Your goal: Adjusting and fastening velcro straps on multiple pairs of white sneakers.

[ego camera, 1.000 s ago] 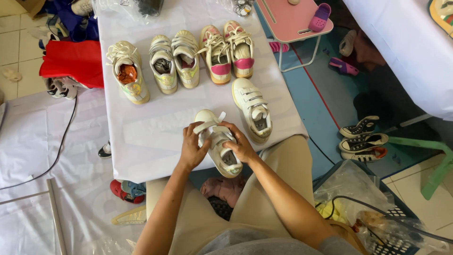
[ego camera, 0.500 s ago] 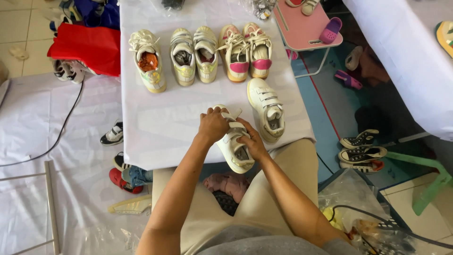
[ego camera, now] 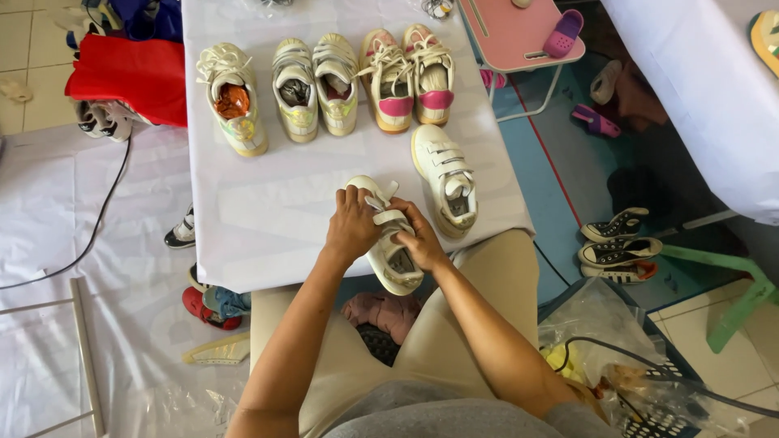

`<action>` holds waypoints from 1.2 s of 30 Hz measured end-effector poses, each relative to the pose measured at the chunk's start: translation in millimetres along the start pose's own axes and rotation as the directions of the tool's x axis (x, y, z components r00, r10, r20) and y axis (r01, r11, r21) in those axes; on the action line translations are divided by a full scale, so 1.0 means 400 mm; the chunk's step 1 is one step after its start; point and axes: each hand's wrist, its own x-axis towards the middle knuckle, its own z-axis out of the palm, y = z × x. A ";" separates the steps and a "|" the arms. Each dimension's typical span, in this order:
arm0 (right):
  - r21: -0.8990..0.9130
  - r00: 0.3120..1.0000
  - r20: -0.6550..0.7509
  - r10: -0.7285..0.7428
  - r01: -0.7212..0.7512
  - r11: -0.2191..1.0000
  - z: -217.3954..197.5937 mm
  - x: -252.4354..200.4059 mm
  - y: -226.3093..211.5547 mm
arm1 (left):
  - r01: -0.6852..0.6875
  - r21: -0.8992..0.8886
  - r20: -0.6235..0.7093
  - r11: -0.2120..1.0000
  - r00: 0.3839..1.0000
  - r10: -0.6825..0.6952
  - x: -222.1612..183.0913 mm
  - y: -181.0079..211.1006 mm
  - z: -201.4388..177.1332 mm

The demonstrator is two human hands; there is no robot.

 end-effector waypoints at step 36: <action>-0.021 0.999 0.007 -0.054 0.054 0.998 -0.012 -0.018 0.040 | 0.019 -0.100 -0.426 0.995 0.903 -0.060 -0.011 -0.019 0.094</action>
